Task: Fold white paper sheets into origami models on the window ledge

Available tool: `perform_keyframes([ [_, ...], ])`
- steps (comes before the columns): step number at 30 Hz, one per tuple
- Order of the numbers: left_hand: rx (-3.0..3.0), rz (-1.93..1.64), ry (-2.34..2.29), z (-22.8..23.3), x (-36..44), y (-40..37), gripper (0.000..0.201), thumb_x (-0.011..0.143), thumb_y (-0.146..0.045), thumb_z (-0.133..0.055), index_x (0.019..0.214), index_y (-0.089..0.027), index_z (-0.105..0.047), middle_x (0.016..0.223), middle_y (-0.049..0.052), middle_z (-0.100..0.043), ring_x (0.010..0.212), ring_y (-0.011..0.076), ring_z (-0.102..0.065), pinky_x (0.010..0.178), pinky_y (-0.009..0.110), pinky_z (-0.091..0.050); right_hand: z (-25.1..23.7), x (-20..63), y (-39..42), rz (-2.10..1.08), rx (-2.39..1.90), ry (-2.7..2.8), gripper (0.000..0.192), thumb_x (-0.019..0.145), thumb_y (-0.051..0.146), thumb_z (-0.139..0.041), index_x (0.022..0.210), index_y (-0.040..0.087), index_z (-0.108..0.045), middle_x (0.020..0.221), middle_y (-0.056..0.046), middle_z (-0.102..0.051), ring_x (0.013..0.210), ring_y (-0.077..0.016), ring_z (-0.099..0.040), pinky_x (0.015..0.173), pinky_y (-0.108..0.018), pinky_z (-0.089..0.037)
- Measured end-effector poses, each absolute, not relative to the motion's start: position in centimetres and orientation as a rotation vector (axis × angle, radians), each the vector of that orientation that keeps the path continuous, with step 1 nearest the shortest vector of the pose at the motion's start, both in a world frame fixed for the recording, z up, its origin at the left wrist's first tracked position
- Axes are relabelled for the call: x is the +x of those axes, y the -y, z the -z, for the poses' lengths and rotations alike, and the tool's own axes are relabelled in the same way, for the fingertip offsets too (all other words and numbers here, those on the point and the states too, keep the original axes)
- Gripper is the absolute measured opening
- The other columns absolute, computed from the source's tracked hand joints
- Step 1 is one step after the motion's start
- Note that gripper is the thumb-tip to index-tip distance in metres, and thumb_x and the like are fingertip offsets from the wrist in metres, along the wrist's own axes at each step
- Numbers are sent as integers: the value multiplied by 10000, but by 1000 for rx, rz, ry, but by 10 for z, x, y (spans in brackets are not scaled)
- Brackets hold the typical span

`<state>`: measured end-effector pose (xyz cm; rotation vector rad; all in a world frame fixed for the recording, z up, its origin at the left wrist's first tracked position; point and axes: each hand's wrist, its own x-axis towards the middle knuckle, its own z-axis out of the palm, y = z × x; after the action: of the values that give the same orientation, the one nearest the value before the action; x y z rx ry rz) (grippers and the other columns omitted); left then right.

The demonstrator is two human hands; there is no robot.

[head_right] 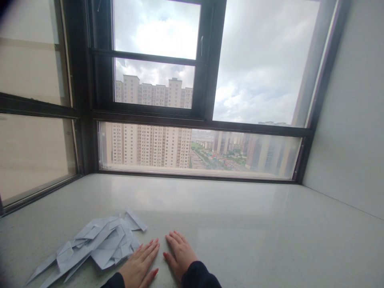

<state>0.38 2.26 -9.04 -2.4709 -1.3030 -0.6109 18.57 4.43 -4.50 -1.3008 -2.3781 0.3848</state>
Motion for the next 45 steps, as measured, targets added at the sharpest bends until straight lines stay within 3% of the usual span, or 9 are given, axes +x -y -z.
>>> perform_keyframes([
  [45, -2526, 653, 1300, 91, 2, -23, 506, 836, -467, -260, 1256, -202, -355, 1260, 73, -453, 1157, 210, -380, 956, 341, -314, 41, 185, -41, -382, -1310, 2384, 463, 792, 358, -391, 1188, 126, -457, 1251, -110, -443, 1187, -228, -331, 994, -364, -255],
])
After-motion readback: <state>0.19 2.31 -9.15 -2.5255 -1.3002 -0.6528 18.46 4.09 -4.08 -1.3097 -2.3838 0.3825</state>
